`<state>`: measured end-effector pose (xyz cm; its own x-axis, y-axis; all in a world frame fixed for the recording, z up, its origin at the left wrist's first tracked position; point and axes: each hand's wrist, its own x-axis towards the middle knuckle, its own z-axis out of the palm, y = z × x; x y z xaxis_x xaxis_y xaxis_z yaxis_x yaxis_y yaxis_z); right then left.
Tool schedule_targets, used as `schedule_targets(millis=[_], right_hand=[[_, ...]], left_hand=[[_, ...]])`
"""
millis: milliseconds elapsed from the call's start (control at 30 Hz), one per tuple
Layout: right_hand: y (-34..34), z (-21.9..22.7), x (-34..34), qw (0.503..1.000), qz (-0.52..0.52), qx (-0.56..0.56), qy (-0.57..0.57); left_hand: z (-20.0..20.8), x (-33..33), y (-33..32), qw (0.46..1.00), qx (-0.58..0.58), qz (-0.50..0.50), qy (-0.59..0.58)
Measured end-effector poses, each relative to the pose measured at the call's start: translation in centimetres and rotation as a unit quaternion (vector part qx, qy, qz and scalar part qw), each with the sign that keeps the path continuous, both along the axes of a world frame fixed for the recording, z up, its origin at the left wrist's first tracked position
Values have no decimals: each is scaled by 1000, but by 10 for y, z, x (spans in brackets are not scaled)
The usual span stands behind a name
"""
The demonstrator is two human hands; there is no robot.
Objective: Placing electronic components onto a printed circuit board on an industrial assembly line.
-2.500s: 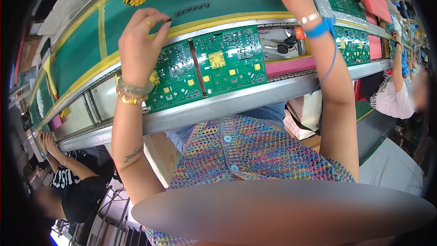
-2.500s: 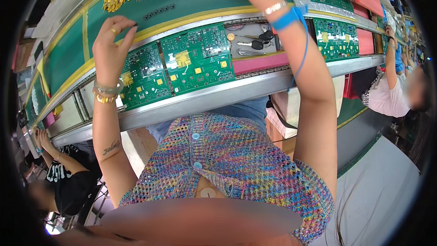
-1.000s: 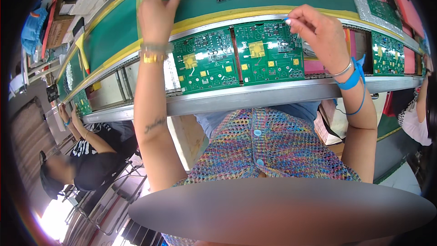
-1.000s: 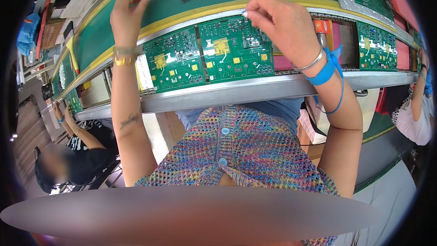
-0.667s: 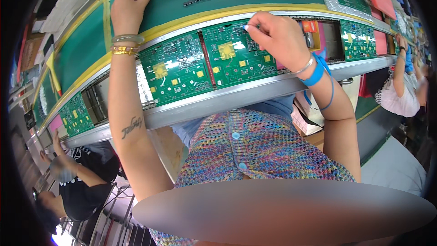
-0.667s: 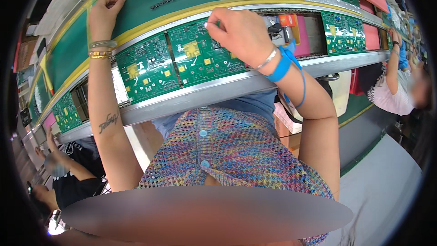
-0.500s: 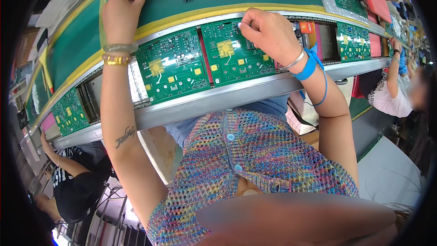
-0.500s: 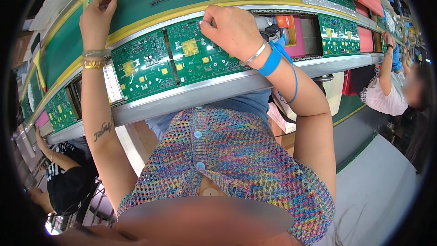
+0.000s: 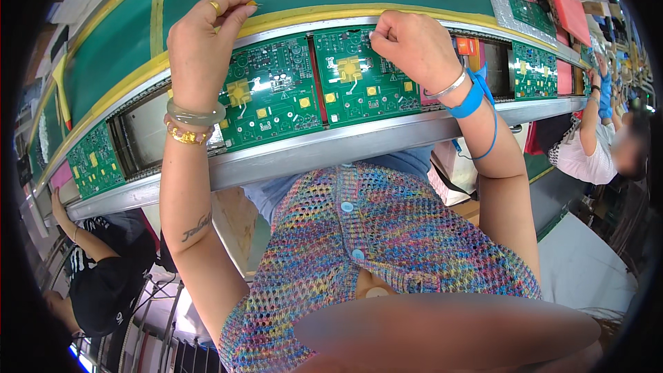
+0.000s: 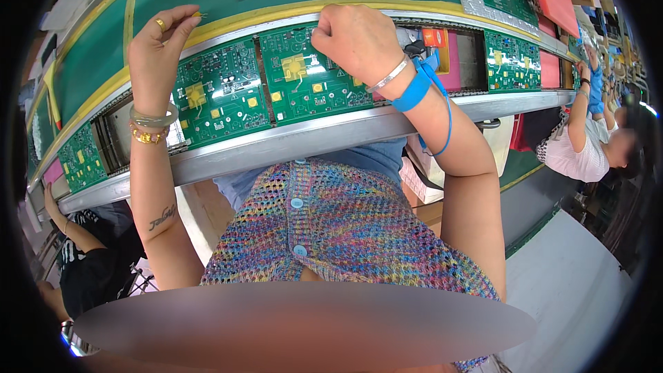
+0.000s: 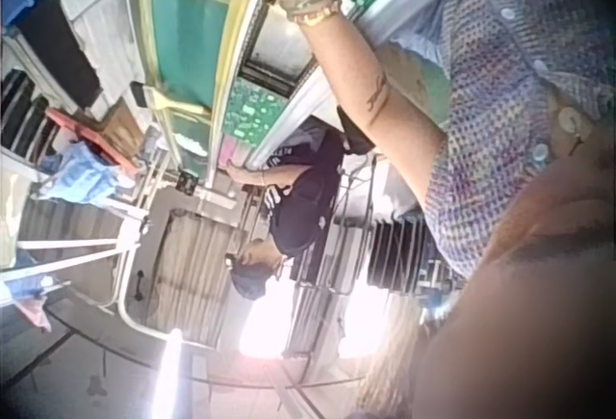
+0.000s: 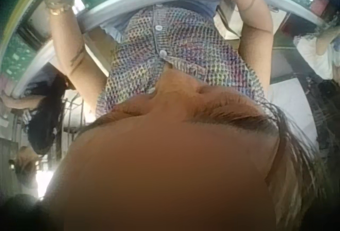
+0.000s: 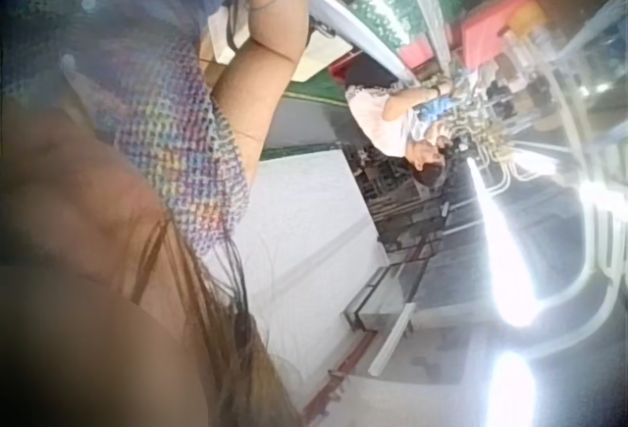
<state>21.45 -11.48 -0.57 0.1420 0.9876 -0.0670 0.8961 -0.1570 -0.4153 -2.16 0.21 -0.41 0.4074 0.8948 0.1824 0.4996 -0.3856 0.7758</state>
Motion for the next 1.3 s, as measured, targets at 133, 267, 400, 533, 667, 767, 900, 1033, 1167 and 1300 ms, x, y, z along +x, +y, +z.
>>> schedule_targets(millis=[133,267,400,533,667,767,900,1033,1167,1300], right_hand=[[6,3,5,1000,30,-8,-2],[22,15,59,1000,14,23,12],[62,9,95,967,-1,230,-110],[88,-17,118,935,78,328,112],[90,-21,114,951,-15,250,-180],[77,-20,111,946,12,284,-153],[37,4,98,963,12,259,-74],[21,6,75,972,22,233,28],[16,17,78,974,-2,224,37],[14,13,80,974,2,227,28]], left_hand=[[6,-3,-13,998,-63,-1,16],[10,-18,-46,995,-87,-45,-16],[21,-23,-86,994,-75,-72,21],[27,-14,-117,994,-44,-59,78],[16,0,-134,993,11,-54,100],[9,10,-140,992,13,-19,122],[6,23,-142,991,5,-34,128],[4,20,-146,985,13,-10,170],[9,26,-145,983,13,-10,181],[6,26,-146,982,9,-13,189]])
